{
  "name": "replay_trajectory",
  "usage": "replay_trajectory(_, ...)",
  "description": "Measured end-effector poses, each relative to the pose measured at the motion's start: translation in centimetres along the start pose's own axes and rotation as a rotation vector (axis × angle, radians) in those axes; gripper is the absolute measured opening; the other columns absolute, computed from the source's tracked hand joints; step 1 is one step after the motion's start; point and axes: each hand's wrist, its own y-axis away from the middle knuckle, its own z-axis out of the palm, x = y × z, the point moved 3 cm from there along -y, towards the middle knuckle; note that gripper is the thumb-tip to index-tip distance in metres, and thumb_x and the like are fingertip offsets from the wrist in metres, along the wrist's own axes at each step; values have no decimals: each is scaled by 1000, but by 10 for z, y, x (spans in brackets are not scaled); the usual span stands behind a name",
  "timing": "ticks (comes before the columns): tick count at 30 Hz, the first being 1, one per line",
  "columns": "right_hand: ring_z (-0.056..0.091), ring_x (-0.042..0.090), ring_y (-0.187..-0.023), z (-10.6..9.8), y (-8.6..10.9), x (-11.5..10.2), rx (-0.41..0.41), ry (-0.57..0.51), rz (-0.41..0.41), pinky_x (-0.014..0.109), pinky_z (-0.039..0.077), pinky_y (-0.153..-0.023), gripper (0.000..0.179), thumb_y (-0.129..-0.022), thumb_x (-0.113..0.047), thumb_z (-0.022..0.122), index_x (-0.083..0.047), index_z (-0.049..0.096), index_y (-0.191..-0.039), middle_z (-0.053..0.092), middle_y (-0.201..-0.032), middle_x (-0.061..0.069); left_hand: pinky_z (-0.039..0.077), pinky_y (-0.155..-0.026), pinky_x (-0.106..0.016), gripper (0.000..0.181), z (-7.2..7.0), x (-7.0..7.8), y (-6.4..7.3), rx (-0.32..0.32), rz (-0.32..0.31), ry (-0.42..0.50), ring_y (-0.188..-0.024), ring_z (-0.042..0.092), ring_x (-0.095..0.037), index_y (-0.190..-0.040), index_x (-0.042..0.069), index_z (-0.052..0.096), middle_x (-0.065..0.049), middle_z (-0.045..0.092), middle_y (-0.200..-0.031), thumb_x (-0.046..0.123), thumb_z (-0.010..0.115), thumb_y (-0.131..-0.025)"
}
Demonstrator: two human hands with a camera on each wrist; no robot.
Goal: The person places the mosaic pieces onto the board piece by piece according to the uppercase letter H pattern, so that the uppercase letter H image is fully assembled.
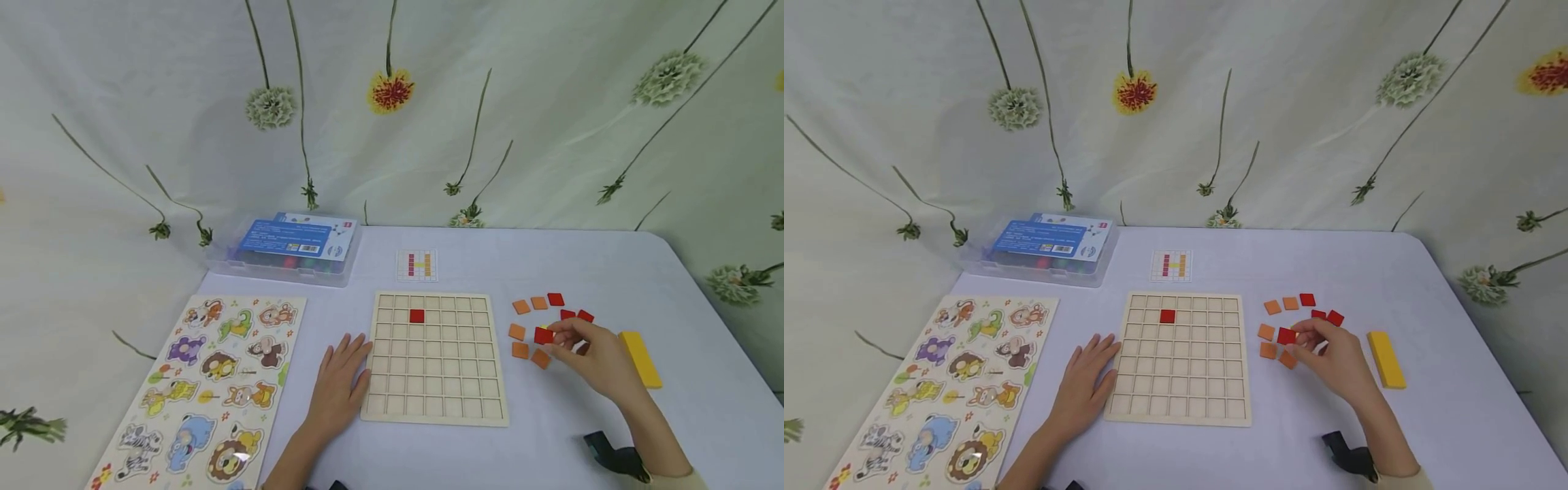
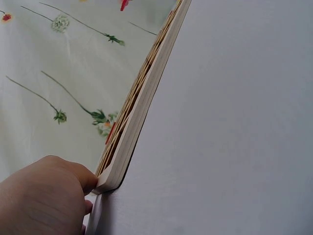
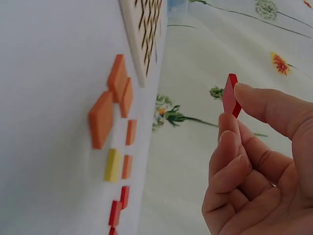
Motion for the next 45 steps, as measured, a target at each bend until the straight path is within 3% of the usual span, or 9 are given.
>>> replay_trajectory(12, 55, 15, -74, 21, -39, -53, -61, -122, -45, 19, 48, -62, 23, -82, -9, 77, -3, 69, -104, 65, -81, 3, 21, -117, -59, 43, 0, 2, -1, -12, -8, -12, -143, 36, -37, -134, 5, 57, -13, 52, -145, 12, 61, -92)
replay_trajectory(26, 57, 14, -73, 75, -63, -94, -207, -235, -97, 23, 45, -58, 21, -83, -11, 76, -5, 70, -101, 65, -80, 2, 22, -116, -59, 44, 4, -4, 0, 12, 3, -16, -142, 37, -35, -134, 7, 58, -11, 52, -145, 12, 63, -91)
replay_trajectory(35, 54, 12, -69, 108, -72, -108, -309, -262, -101, 23, 45, -61, 18, -81, -6, 73, -2, 70, -98, 63, -77, 1, 22, -116, -59, 44, 4, -4, 0, 10, 6, -27, -143, 37, -35, -135, 8, 57, -10, 52, -146, 13, 62, -91)
replay_trajectory(45, 52, 11, -66, 137, -74, -110, -385, -201, -68, 22, 45, -63, 16, -78, -8, 78, -5, 67, -88, 59, -73, -1, 23, -116, -59, 44, 5, -4, 1, 18, 5, -29, -142, 38, -36, -134, 8, 58, -11, 53, -145, 13, 63, -91)
